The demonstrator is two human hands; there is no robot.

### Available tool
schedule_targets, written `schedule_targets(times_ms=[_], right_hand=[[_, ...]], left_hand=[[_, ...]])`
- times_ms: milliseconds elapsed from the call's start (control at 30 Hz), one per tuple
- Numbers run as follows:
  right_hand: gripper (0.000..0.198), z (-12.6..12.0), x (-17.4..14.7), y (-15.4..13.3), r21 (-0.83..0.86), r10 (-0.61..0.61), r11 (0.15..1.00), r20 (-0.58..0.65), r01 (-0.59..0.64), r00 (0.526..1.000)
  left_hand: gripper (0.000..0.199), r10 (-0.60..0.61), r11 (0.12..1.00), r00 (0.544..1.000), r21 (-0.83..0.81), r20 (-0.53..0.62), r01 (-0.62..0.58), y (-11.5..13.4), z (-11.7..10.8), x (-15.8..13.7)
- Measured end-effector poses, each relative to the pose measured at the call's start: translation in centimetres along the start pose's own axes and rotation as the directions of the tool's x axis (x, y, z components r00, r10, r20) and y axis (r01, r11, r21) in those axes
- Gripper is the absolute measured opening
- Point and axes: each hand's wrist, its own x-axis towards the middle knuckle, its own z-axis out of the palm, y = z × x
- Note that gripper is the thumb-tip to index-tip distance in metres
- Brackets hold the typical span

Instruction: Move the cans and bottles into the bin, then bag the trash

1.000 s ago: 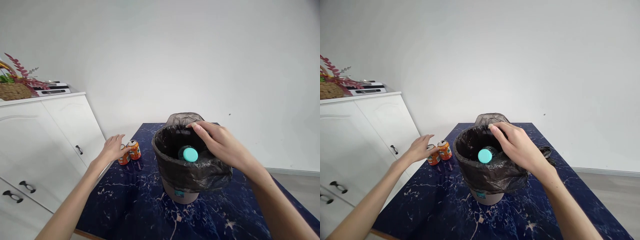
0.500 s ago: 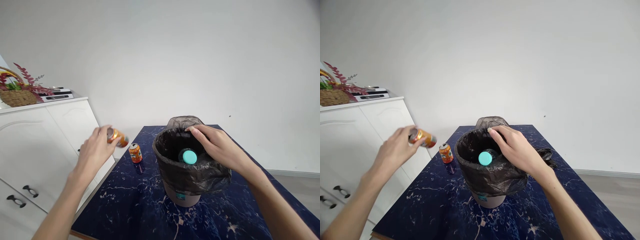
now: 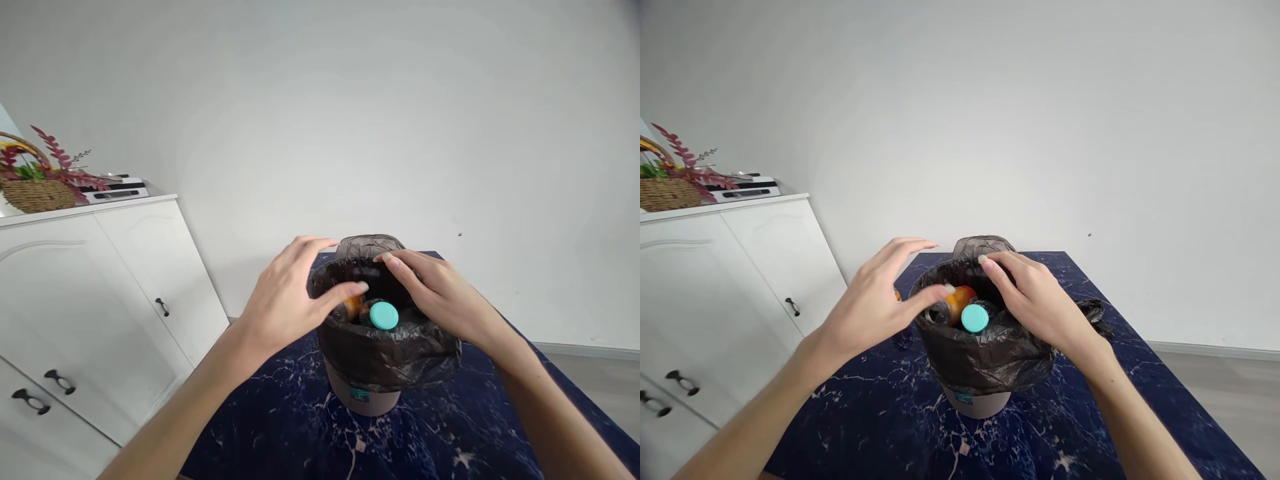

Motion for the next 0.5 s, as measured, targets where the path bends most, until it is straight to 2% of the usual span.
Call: schedule_targets(times_ms=[100,200,267,333,433,500], right_hand=[[0.051,-0.1,0.0,-0.1,-0.004,-0.006,1.000,-0.011,0.006,1.000],[0.052,0.0,0.0,-0.1,-0.012,-0.010,1.000,-0.011,0.010,1.000],[0.053,0.0,-0.1,-0.1,-0.014,-0.010,1.000,-0.011,0.010,1.000],[0.053,0.0,-0.1,-0.2,-0.014,-0.006,1.000,-0.013,0.006,1.000],[0.053,0.0,-0.1,-0.2,-0.008,0.005,1.000,-0.012,-0.005,1.000],[0.053,-0.1,-0.1,-0.3,-0.007,0.004,1.000,-0.009,-0.004,1.000]], left_hand=[[0.033,-0.039,0.999,0.996,-0.014,-0.082,0.038,-0.9,-0.9,0.1],[0.029,-0.105,0.993,0.988,0.038,-0.111,0.110,-4.0,-1.2,0.0],[0.034,-0.211,0.972,0.977,0.101,-0.043,0.214,-7.2,-0.4,-0.3],[0.044,-0.345,0.923,0.933,0.219,0.104,0.316,-10.9,1.1,-1.0],[0.060,-0.444,0.884,0.867,0.272,0.227,0.381,-16.1,4.2,-2.9],[0.067,-0.488,0.861,0.833,0.300,0.262,0.410,-18.4,6.2,-4.4]])
